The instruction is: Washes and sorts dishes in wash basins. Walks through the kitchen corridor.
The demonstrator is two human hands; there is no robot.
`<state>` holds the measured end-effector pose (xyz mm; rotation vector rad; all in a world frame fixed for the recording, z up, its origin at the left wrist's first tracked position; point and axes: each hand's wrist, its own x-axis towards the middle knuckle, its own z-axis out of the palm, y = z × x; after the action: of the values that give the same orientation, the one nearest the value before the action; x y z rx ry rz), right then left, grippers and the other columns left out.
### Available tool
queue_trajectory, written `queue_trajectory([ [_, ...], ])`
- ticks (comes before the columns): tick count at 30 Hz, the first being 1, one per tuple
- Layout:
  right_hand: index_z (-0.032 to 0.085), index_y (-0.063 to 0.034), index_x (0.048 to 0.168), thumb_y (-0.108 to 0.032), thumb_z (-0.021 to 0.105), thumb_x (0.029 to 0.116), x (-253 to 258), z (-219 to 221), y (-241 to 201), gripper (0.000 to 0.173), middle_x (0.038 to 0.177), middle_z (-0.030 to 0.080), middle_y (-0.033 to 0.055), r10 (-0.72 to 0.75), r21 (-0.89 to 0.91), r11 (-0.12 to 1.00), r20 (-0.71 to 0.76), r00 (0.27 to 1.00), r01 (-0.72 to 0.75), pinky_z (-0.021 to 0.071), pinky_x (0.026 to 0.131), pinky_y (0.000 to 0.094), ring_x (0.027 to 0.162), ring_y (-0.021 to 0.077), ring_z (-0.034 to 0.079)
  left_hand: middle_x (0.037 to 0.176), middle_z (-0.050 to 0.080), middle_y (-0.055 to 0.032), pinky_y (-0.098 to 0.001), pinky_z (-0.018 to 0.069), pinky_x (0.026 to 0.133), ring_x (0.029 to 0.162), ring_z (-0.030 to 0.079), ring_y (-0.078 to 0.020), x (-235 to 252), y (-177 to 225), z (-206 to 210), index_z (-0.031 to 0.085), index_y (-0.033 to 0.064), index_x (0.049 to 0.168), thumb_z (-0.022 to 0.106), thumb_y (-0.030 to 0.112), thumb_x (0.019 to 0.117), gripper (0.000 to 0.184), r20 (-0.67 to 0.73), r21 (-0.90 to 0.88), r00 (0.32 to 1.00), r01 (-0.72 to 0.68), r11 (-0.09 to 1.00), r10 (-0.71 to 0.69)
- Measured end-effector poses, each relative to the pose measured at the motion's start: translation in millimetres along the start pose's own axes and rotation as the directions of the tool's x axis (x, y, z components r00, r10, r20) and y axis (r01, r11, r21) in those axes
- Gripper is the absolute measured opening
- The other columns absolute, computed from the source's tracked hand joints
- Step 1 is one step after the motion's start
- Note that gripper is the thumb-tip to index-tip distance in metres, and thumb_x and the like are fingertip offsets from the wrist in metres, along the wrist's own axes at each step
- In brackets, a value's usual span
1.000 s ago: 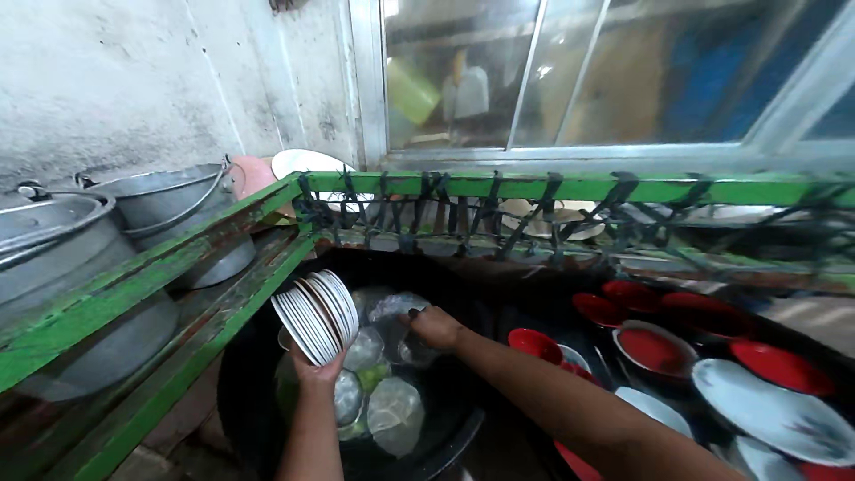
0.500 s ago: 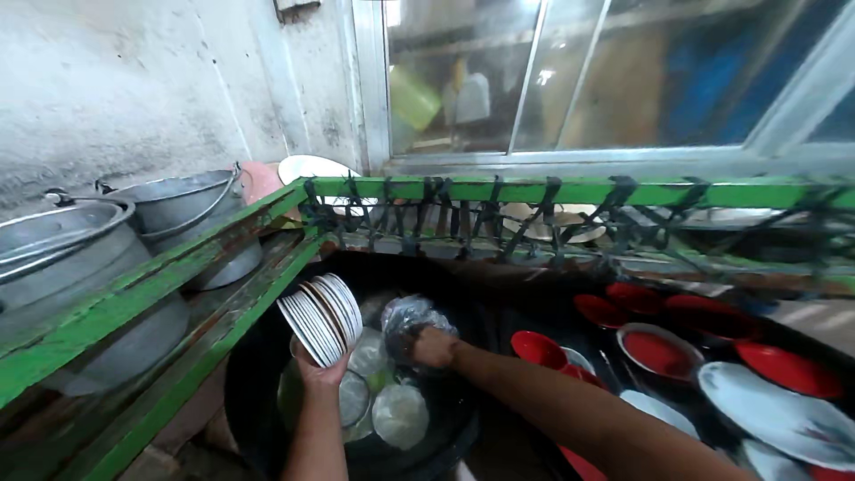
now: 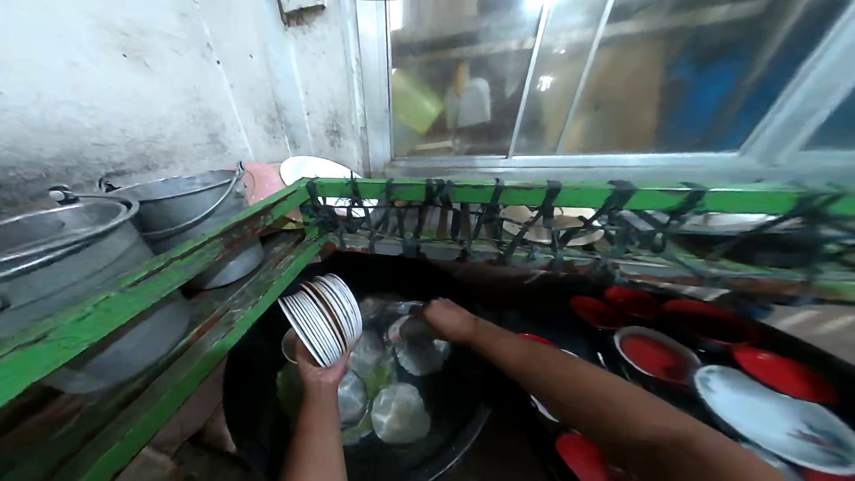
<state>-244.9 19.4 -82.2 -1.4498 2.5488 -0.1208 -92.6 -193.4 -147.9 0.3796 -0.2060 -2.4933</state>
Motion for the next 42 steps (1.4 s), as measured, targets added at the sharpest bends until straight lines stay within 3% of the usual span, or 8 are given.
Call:
queue_trajectory([
  [8,0.063,0.001,0.125,-0.007,0.068,0.0944,-21.2,-57.8,-69.1,0.032,0.095,0.072,0.0229,0.124,0.211,0.977,-0.432,0.893,-0.034,0.0581,0.081,0.0602,0.09,0.0416,0.072,0.118,0.065,-0.0143,-0.0648,0.054,0.086,0.11,0.065,-0.0334,0.4,-5.9,1.8,0.053,0.0135,0.127,0.037,0.059,0.1008,0.055,0.016,0.033,1.0,-0.004,0.999,0.003],
  [15,0.056,-0.0015,0.137,-0.005,0.06,0.0984,-9.4,-61.6,-113.1,0.039,0.094,0.072,0.0214,0.144,0.323,0.945,-0.543,0.827,0.048,0.0584,0.08,0.0582,0.09,0.0404,0.073,0.116,0.065,-0.011,-0.0585,0.0568,0.077,0.106,0.066,-0.029,-5.0,-10.2,4.4,0.053,0.0171,0.128,0.036,0.059,0.1015,0.052,-0.015,0.135,0.995,-0.092,0.987,0.095],
  [19,0.06,-0.0029,0.134,-0.028,0.051,0.1082,14.8,-46.3,-115.2,0.037,0.117,0.069,0.0221,0.129,0.385,0.919,-0.491,0.862,0.082,0.057,0.088,0.0587,0.102,0.0396,0.07,0.11,0.065,-0.012,-0.0562,0.0581,0.074,0.099,0.067,-0.0287,-8.0,-15.7,-5.6,0.052,0.0148,0.125,0.031,0.067,0.0985,0.062,-0.044,-0.007,0.995,-0.086,0.996,0.085],
  [23,0.051,-0.0091,0.146,-0.065,0.045,0.102,31.6,-39.3,-118.9,0.072,0.145,0.051,0.0244,0.112,0.447,0.892,-0.351,0.93,0.061,0.056,0.087,0.063,0.108,0.0423,0.067,0.115,0.063,-0.0121,-0.0583,0.0565,0.078,0.104,0.065,-0.0297,-10.0,-16.1,-4.5,0.05,0.0166,0.129,0.03,0.073,0.0956,0.069,-0.056,-0.005,0.998,-0.041,0.999,0.04],
  [28,0.051,-0.0093,0.148,-0.057,0.017,0.1099,49.9,-37.4,-55.5,0.069,0.12,0.067,0.0212,-0.02,0.807,0.584,-0.092,0.996,0.086,0.0568,0.081,0.0493,0.095,0.0313,0.068,0.136,0.057,-0.0203,-0.0762,0.0451,0.091,0.123,0.056,-0.0457,9.8,-6.0,-14.4,0.045,0.0165,0.143,0.032,0.083,0.0861,0.089,0.135,-0.123,0.991,0.04,0.992,-0.023],
  [32,0.066,0.0022,0.127,-0.024,0.069,0.0984,67.1,30.5,3.3,0.039,0.121,0.067,0.0273,0.143,0.332,0.931,0.048,0.989,-0.151,0.0498,0.1,0.0631,0.114,0.0429,0.065,0.13,0.06,-0.0216,-0.0743,0.0481,0.088,0.115,0.06,-0.0463,13.4,-1.9,-11.7,0.048,0.0142,0.137,0.034,0.076,0.0903,0.079,0.158,-0.198,0.987,0.01,0.98,0.022],
  [36,0.05,0.0026,0.148,-0.014,0.055,0.1042,55.1,58.4,3.1,0.047,0.152,0.047,0.0291,0.276,0.159,0.939,0.178,0.944,-0.305,0.034,0.116,0.0643,0.142,0.0475,0.043,0.124,0.062,-0.0212,-0.0728,0.0499,0.086,0.111,0.062,-0.0458,15.2,0.9,-11.7,0.051,0.0128,0.133,0.039,0.075,0.0901,0.076,0.184,-0.215,0.982,0.002,0.977,0.039],
  [42,0.037,0.0054,0.155,-0.017,0.045,0.1099,43.4,68.4,-5.0,0.051,0.162,0.035,0.0274,0.337,0.255,0.888,0.206,0.919,-0.383,0.0222,0.125,0.0573,0.152,0.0432,0.03,0.124,0.062,-0.0222,-0.0752,0.0486,0.086,0.113,0.061,-0.0478,13.1,0.8,-12.6,0.052,0.0118,0.132,0.04,0.071,0.0928,0.072,0.165,-0.217,0.986,0.011,0.976,0.026],
])
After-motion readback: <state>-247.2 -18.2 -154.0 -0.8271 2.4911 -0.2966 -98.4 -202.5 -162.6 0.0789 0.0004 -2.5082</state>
